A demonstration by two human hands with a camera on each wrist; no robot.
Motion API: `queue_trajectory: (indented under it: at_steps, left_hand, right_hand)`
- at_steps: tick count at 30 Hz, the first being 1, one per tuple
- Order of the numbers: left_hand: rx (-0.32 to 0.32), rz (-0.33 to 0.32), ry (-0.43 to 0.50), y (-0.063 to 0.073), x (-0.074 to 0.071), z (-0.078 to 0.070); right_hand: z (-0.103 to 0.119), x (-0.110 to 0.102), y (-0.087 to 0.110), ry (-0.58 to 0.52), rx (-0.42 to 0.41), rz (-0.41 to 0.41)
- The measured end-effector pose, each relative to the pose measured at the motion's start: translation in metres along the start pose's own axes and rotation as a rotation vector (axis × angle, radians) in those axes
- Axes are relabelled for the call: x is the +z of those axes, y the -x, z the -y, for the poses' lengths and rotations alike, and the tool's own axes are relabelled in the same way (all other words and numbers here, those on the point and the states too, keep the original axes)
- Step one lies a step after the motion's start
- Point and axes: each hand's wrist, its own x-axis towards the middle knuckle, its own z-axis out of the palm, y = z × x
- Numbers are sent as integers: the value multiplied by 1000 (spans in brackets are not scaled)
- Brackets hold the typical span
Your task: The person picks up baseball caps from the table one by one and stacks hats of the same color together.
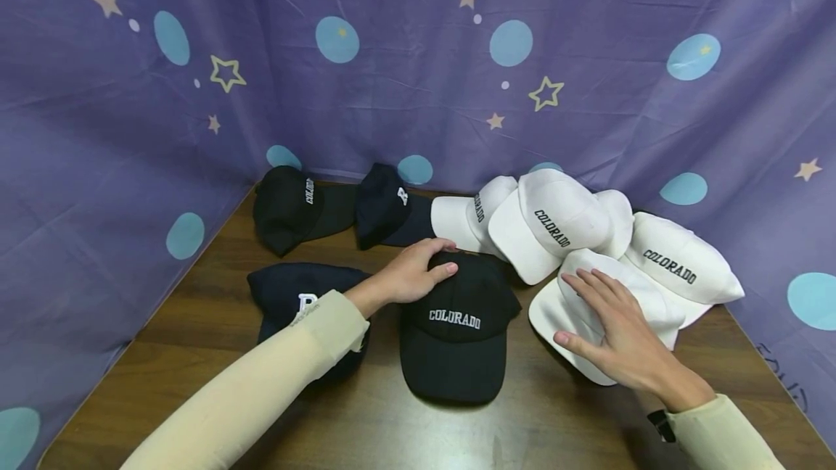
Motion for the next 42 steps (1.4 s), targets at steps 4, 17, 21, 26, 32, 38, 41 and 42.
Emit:
queue_trajectory:
  at_steps: [4, 17, 21, 26, 32, 38, 41, 42]
  left_hand:
    - [-4, -6, -21, 4, 0, -1]
    - [-11, -64, -82, 23, -8, -3]
    - [-6, -80, -84, 29, -10, -2]
    - [-23, -87, -80, 38, -13, 2]
    - [-19, -97, -97, 48, -18, 8]
    - [-41, -93, -102, 56, -22, 12]
    - [-48, -93, -102, 59, -24, 14]
    - [-48, -95, -102, 60, -25, 15]
  right_hand:
    - [0, 0, 0, 5, 0, 0]
    - [-1, -6, -3, 16, 26, -4]
    - [-2, -10, -5, 31, 27, -11]
    - [-4, -14, -6, 36, 28, -20]
    - [-9, -19, -6, 30, 50, -36]
    - [-12, -24, -6, 29, 106, -42]
    - [-14, -27, -7, 33, 128, -44]
    - [-15, -27, -7, 35, 135, -42]
